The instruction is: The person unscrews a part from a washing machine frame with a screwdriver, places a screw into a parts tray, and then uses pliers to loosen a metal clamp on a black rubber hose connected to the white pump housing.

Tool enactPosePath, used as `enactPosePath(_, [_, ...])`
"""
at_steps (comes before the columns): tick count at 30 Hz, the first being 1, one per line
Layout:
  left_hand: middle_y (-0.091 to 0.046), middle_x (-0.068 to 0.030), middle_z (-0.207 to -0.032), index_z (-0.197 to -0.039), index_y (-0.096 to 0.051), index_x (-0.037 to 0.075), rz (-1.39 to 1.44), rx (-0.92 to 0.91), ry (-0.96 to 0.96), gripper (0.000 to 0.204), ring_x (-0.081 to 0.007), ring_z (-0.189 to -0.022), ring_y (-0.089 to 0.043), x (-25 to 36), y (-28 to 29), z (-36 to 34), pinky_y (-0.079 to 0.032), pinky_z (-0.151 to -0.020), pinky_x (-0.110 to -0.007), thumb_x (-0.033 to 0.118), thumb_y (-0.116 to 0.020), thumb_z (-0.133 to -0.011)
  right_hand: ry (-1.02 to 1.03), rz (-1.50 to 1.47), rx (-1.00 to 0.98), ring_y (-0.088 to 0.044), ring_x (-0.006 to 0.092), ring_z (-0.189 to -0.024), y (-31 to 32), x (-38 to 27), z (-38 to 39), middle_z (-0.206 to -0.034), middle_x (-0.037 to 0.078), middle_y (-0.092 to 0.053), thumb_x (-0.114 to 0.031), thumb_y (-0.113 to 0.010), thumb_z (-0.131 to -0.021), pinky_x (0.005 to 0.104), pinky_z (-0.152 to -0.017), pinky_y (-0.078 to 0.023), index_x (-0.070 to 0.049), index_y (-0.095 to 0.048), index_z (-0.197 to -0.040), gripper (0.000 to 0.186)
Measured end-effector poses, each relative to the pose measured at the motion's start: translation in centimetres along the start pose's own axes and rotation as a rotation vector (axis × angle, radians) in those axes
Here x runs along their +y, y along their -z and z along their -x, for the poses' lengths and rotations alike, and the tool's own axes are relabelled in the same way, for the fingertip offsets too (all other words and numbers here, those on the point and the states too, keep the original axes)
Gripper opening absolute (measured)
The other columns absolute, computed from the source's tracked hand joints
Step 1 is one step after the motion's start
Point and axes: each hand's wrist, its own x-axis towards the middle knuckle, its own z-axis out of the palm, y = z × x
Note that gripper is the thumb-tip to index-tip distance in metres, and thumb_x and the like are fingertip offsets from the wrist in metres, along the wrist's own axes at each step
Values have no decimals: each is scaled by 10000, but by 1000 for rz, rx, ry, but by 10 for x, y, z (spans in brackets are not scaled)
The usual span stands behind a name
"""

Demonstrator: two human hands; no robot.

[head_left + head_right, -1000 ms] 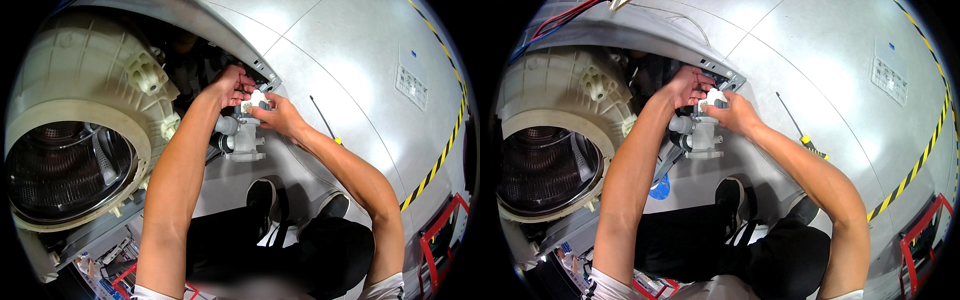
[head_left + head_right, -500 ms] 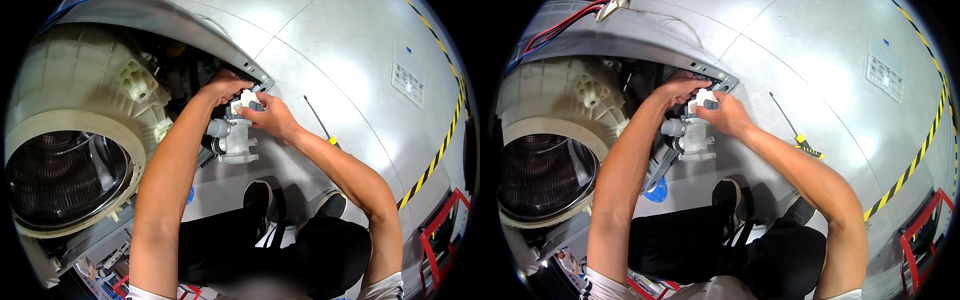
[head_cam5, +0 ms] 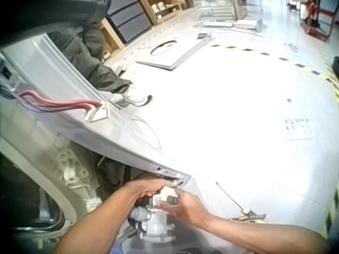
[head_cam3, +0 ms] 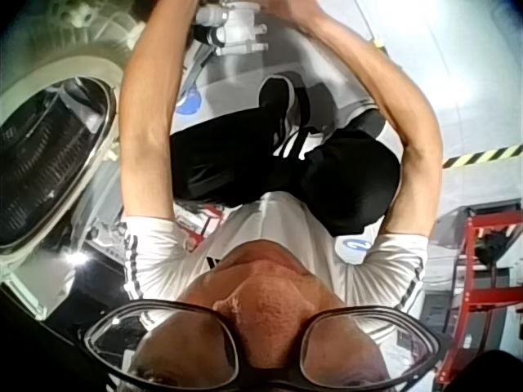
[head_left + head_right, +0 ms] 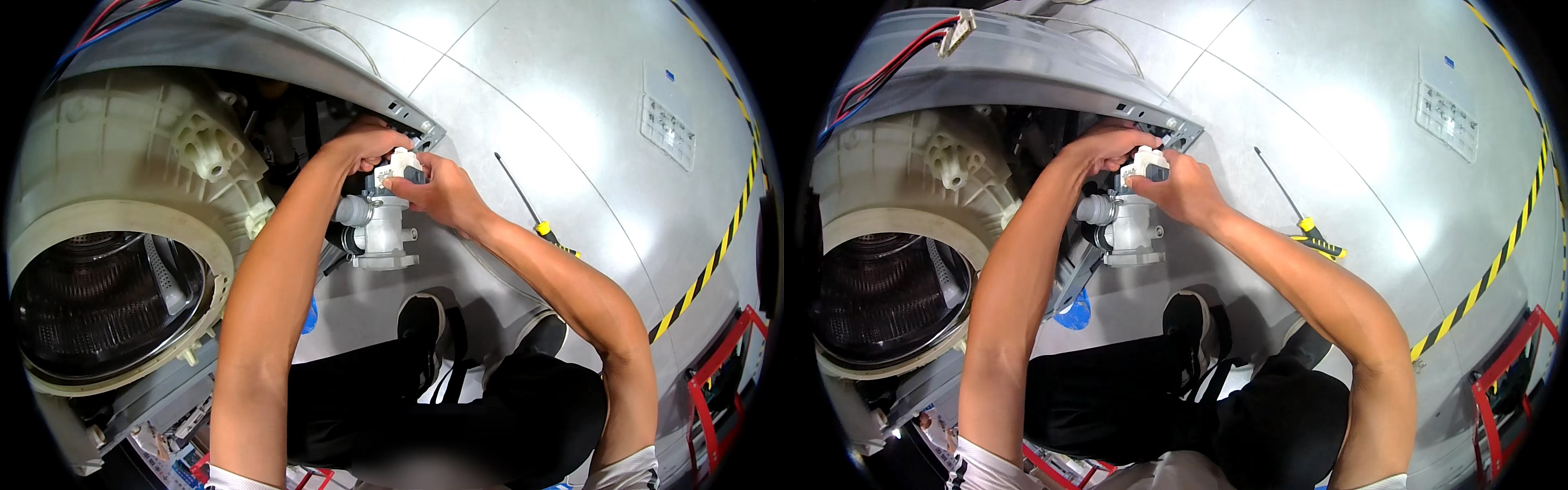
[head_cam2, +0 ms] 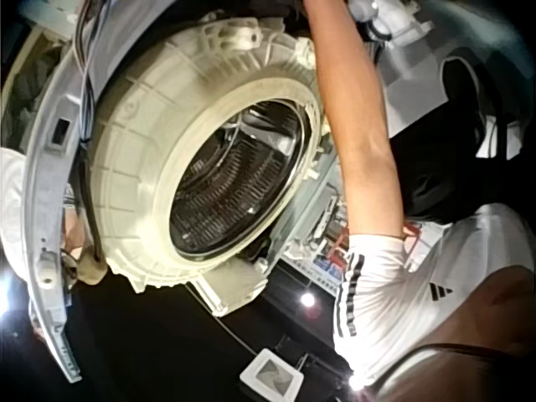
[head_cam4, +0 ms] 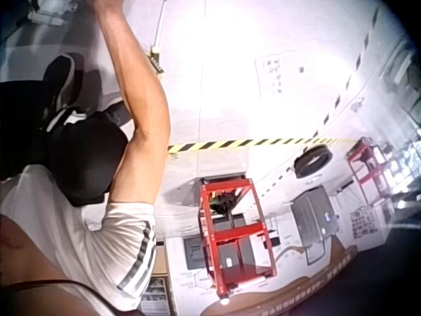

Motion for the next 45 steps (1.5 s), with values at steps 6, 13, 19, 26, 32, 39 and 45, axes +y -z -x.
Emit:
enactPosePath(6, [-413,43,-536,-647,-490,104,116,-116,33,281,-54,-383,-290,-8,10,-12,-192,-333,-234,259,-685,-779,30,27,11,-582,122,-679,1,-1,0,-807,63,-592,-365,-734,-826,268,-602,-485,63,-586,-1053,507])
enactPosePath(13, [-505,18,-584,-714,-549,67,-89,4,45,231,-65,-403,-395,-3,11,-17,-349,-372,-236,255,-574,-845,44,-52,24,-594,126,-706,-2,1,-1,-832,78,-631,-362,-737,-817,280,-625,-486,48,-587,-1064,501])
enactPosePath(19, [-650,-159,-1020,-1087,-611,31,-688,509,-226,360,-253,-909,-644,-34,20,-37,-526,-751,-371,313,-551,-872,153,-50,89,-594,131,-754,-8,-4,6,-838,86,-649,-338,-739,-812,295,-686,-489,20,-592,-1053,456])
enactPosePath(26, [-647,-131,-1019,-1140,-579,40,-722,463,-384,442,-279,-992,-602,-7,11,11,-457,-891,-363,344,-685,-837,117,-51,110,-619,207,-786,-2,0,8,-848,131,-660,-325,-731,-798,330,-718,-499,16,-585,-1061,455])
enactPosePath(32, [-644,-50,-1033,-1018,-657,47,-465,110,-339,182,-154,-982,-566,-14,19,5,-450,-883,-321,179,-607,-904,120,-99,92,-660,372,-833,1,-13,13,-874,226,-667,-332,-723,-756,417,-736,-510,49,-566,-1036,499])
enactPosePath(39, [-604,-41,-1188,-1200,-590,73,-464,-133,-312,295,-164,-1084,-539,-19,18,-1,-422,-942,-289,37,-490,-924,44,-97,59,-630,225,-739,3,1,7,-851,149,-666,-333,-732,-779,327,-706,-489,20,-568,-1107,509])
enactPosePath(45, [-638,-58,-1080,-1094,-626,37,-543,-29,-522,224,-161,-1013,-585,-27,15,-9,-460,-896,-297,166,-608,-912,160,-136,130,-637,333,-766,1,4,8,-813,189,-651,-286,-742,-753,394,-695,-498,36,-556,-1012,454])
